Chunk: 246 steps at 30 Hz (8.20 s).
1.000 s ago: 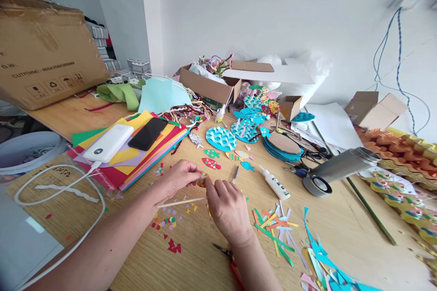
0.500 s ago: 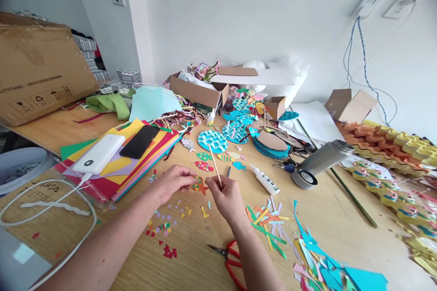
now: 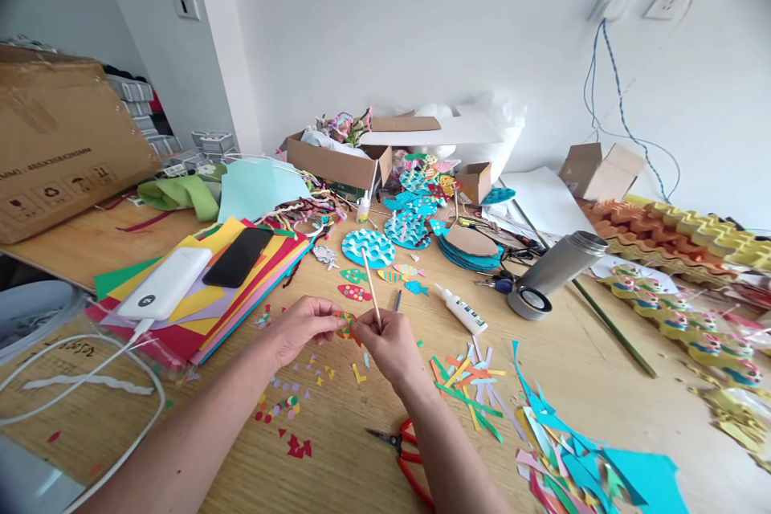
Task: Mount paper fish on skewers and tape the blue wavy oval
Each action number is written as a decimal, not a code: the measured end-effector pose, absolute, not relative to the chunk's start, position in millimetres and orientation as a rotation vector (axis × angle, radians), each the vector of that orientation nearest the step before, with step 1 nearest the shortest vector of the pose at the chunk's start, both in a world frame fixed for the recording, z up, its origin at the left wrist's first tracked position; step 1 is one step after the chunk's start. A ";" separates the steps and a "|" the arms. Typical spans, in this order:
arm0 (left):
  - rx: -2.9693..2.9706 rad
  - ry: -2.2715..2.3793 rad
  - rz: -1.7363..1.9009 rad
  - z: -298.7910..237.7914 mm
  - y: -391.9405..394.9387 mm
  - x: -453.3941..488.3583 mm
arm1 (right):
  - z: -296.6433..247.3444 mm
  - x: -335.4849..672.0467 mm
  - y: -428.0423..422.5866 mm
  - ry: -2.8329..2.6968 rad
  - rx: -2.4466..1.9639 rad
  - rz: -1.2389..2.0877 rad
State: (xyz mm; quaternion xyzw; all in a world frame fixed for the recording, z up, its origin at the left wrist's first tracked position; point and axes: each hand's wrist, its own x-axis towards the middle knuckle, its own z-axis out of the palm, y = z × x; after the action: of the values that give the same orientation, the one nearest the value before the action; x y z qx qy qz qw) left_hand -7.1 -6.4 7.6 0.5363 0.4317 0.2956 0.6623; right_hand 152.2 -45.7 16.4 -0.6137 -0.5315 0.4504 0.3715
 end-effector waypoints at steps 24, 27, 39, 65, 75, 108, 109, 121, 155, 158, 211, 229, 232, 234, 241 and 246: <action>1.399 0.972 0.526 1.9 -6.2 -7.6 | 17.2 160.5 -45.0 -1.340 -1.545 1.216; 1.433 0.980 0.511 -0.7 -5.0 -8.8 | 18.2 160.5 -45.2 -1.366 -1.547 1.221; 1.432 0.998 0.497 6.6 -7.3 -9.0 | 27.1 159.1 -46.0 -1.432 -1.591 1.205; 1.457 1.014 0.477 5.1 -6.5 -9.8 | 20.1 161.8 -44.4 -1.521 -1.600 1.128; 1.435 1.000 0.485 5.7 -6.1 -9.3 | 20.3 161.3 -45.0 -1.484 -1.587 1.135; 1.388 1.062 0.568 -0.8 -2.8 -9.8 | 17.7 170.6 -41.1 -1.346 -1.610 1.111; 1.363 1.083 0.610 -0.7 -1.7 -10.1 | 17.9 172.8 -40.6 -1.334 -1.620 1.115; 1.273 1.171 0.715 -0.5 1.5 -10.6 | 18.1 174.0 -40.7 -1.280 -1.603 1.214; 1.221 1.162 0.724 -0.7 0.3 -7.0 | 17.0 151.1 -46.8 -1.441 -1.599 0.927; 1.157 1.134 0.748 -0.1 0.5 -6.1 | 17.0 149.9 -48.4 -1.497 -1.624 0.870; 0.993 1.061 0.846 -5.8 8.8 -11.7 | 16.9 162.4 -45.7 -1.089 -1.392 0.867; 1.984 1.457 0.469 -1.8 1.1 -13.8 | 39.1 158.6 -53.3 -1.294 -1.428 0.653; 2.014 1.470 0.526 -0.5 1.1 -14.6 | 43.5 165.8 -48.0 -1.276 -1.398 0.651; 2.028 1.490 0.567 -0.7 1.9 -15.0 | 46.4 172.7 -43.7 -1.276 -1.369 0.696; 2.023 1.556 0.503 -1.7 3.5 -15.8 | 45.0 201.2 -29.9 -1.357 -1.454 0.809; 2.051 1.586 0.510 -4.0 5.2 -17.3 | 43.9 219.5 -23.3 -1.656 -1.674 0.645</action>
State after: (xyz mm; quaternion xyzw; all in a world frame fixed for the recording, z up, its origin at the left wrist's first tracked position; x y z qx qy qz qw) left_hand -17.3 5.2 -4.0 0.7520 0.5817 0.1869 0.2472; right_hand 219.5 -23.3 43.9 -0.6441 -0.6372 0.2482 0.3429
